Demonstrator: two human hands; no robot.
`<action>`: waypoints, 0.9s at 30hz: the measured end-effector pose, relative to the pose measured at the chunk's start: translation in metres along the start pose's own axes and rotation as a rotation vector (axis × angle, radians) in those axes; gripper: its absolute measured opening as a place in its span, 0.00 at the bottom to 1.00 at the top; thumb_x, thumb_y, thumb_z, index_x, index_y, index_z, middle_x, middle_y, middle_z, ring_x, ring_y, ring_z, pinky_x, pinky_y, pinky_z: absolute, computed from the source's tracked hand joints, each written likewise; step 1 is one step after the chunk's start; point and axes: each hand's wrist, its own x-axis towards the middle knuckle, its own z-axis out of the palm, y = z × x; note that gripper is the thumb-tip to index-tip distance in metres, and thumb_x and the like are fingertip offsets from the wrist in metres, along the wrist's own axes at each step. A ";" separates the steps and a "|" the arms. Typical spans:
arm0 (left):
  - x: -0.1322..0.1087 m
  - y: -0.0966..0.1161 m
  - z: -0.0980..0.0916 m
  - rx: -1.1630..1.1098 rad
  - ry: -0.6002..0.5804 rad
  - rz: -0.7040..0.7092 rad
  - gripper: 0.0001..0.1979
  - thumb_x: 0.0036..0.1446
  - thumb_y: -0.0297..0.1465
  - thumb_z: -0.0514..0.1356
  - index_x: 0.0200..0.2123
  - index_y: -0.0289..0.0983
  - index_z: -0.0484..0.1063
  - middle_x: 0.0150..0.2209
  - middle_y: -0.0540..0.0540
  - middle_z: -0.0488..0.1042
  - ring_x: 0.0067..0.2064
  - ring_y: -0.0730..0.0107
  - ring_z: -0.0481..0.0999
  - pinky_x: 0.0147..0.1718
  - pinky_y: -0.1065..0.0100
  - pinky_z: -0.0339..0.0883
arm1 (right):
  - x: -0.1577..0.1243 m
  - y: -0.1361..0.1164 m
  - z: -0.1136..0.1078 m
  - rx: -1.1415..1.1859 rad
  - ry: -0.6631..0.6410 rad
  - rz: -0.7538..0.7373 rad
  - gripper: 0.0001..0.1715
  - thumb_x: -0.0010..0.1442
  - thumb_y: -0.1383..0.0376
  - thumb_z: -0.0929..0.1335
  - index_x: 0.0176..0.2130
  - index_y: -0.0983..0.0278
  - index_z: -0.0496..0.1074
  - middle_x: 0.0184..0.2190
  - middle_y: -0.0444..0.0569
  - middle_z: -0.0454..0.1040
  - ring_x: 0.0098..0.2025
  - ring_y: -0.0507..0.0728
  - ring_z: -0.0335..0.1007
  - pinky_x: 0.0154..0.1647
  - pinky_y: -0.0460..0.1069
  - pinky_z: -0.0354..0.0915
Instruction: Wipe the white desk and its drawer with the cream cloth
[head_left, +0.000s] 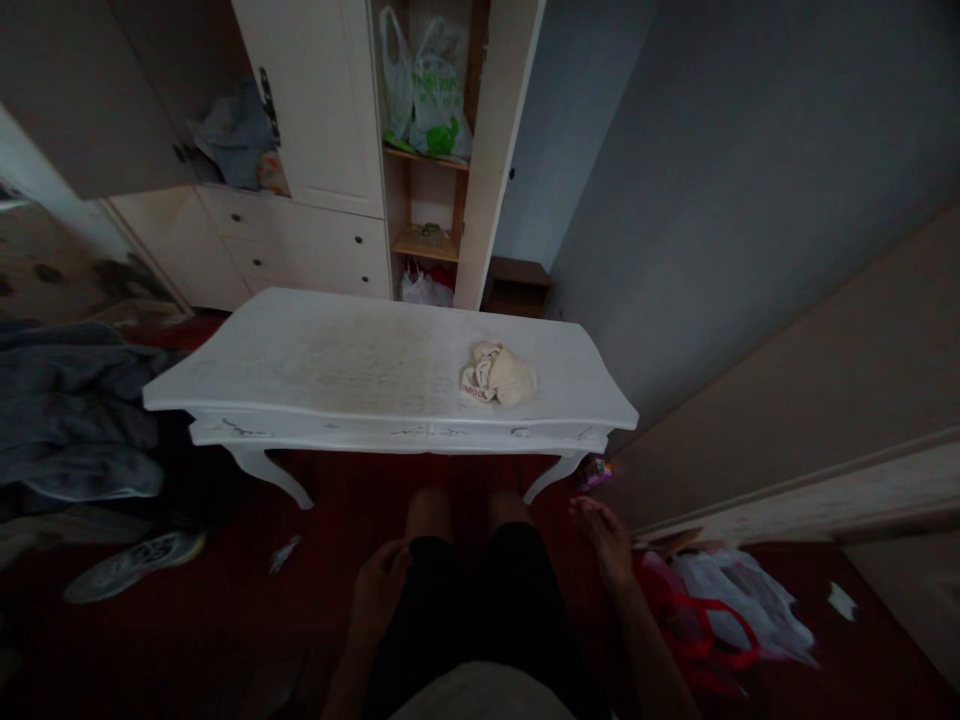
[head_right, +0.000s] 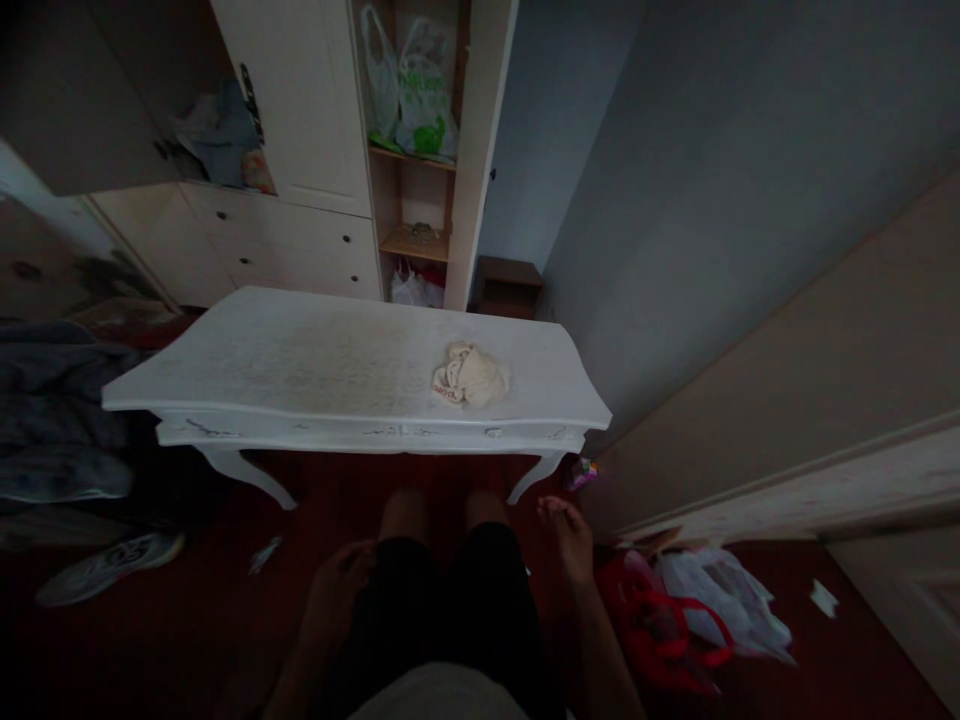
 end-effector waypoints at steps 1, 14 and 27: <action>-0.004 -0.002 -0.002 -0.001 0.000 -0.007 0.24 0.55 0.48 0.50 0.39 0.38 0.76 0.38 0.43 0.81 0.40 0.59 0.80 0.37 0.65 0.73 | 0.002 -0.004 0.006 0.000 -0.019 0.003 0.20 0.47 0.49 0.76 0.33 0.60 0.80 0.36 0.51 0.82 0.37 0.62 0.79 0.43 0.59 0.75; -0.082 -0.040 0.065 0.425 -0.520 0.059 0.20 0.61 0.45 0.47 0.28 0.42 0.71 0.34 0.46 0.78 0.41 0.60 0.76 0.42 0.64 0.67 | 0.026 -0.010 0.077 0.138 -0.165 0.015 0.19 0.49 0.51 0.76 0.34 0.62 0.78 0.38 0.49 0.81 0.35 0.55 0.77 0.37 0.50 0.72; -0.023 0.026 0.055 0.491 -0.513 0.401 0.15 0.63 0.36 0.48 0.37 0.39 0.74 0.41 0.43 0.79 0.44 0.63 0.76 0.46 0.64 0.64 | 0.090 -0.006 0.108 0.244 -0.255 0.483 0.14 0.53 0.54 0.73 0.34 0.61 0.72 0.31 0.46 0.80 0.33 0.56 0.77 0.35 0.50 0.71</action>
